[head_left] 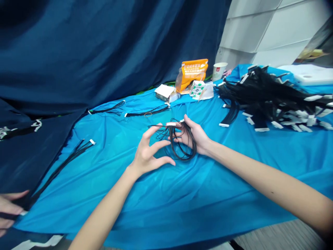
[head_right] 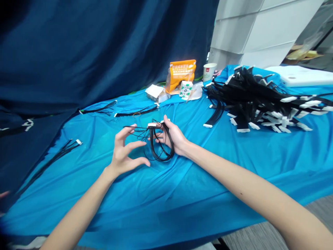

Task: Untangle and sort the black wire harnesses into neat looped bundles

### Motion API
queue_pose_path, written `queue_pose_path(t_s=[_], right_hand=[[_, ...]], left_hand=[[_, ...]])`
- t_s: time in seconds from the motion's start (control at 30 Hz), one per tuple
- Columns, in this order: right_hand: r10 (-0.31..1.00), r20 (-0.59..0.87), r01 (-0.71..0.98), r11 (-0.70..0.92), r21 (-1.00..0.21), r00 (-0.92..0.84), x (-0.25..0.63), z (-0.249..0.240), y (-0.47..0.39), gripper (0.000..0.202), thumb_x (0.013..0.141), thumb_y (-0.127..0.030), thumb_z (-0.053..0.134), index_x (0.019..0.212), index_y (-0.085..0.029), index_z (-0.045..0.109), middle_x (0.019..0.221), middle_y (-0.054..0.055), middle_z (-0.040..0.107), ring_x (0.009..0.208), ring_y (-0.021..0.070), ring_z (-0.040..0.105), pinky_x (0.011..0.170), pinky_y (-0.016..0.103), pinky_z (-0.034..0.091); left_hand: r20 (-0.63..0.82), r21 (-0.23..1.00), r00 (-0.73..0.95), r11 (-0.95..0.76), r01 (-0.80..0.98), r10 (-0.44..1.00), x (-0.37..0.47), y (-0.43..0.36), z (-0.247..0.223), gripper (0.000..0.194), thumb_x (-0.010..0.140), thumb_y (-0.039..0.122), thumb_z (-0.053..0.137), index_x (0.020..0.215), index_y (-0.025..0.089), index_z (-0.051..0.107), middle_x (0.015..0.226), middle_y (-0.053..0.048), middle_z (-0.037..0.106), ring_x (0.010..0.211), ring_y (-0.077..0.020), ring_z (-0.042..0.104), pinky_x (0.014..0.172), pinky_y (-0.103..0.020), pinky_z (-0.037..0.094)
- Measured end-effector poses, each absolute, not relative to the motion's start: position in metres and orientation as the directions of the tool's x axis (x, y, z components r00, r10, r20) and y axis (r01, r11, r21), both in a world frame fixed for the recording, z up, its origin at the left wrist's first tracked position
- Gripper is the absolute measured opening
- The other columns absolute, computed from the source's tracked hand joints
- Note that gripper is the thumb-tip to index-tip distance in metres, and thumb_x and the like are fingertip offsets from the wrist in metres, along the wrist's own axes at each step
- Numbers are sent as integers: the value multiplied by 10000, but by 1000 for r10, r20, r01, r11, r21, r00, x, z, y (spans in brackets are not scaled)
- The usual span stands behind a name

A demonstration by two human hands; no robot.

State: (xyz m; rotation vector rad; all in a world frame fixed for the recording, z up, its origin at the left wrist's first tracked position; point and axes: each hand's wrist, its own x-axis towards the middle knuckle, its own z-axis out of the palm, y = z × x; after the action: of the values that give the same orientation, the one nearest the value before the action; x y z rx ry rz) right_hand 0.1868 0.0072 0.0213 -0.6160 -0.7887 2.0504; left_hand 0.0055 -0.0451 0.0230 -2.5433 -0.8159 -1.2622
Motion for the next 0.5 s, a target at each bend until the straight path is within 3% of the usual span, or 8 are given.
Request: queue_pose_path(t_s=[0.07, 0.13, 0.27, 0.4, 0.5], right_hand=[[837, -136, -541, -457, -706, -530, 187, 20, 8, 423, 931, -449, 287, 734, -169, 534, 796, 34, 656, 575, 133, 622, 495, 220, 454], [833, -136, -541, -462, -703, -536, 187, 18, 8, 410, 925, -453, 311, 755, -167, 552, 809, 37, 659, 583, 136, 627, 494, 221, 456], [837, -116, -549, -449, -706, -535, 187, 20, 8, 411, 923, -454, 319, 762, -164, 562, 943, 64, 667, 622, 153, 642, 498, 239, 465], [833, -127, -541, -458, -705, -539, 192, 27, 7, 455, 942, -434, 240, 836, -163, 591, 1116, 81, 628, 735, 193, 668, 594, 303, 519], [822, -112, -535, -461, -708, -559, 198, 30, 11, 520, 936, -465, 208, 980, -143, 614, 1224, 108, 567, 806, 222, 670, 687, 363, 537]], left_hand=[[758, -4, 551, -842, 540, 350, 6, -45, 21, 364, 632, 346, 744, 937, 198, 613, 1244, -119, 427, 1174, -293, 468, 924, -440, 456], [773, -5, 536, -841, 541, 340, 7, -45, 20, 233, 669, 256, 725, 876, 205, 631, 1186, -91, 477, 1138, -260, 505, 895, -401, 477], [865, 210, 263, -785, 583, 427, 6, -45, 20, 96, 748, 114, 632, 814, 183, 622, 1090, -57, 534, 889, -150, 619, 761, -309, 527], [928, 236, 101, -777, 583, 358, -2, -45, 21, 181, 701, 258, 696, 837, 166, 618, 1023, -48, 559, 703, -100, 610, 601, -241, 516], [919, 240, 88, -725, 646, 383, -7, -45, 33, 189, 793, 340, 588, 836, 162, 636, 986, -68, 593, 749, -122, 610, 658, -263, 509]])
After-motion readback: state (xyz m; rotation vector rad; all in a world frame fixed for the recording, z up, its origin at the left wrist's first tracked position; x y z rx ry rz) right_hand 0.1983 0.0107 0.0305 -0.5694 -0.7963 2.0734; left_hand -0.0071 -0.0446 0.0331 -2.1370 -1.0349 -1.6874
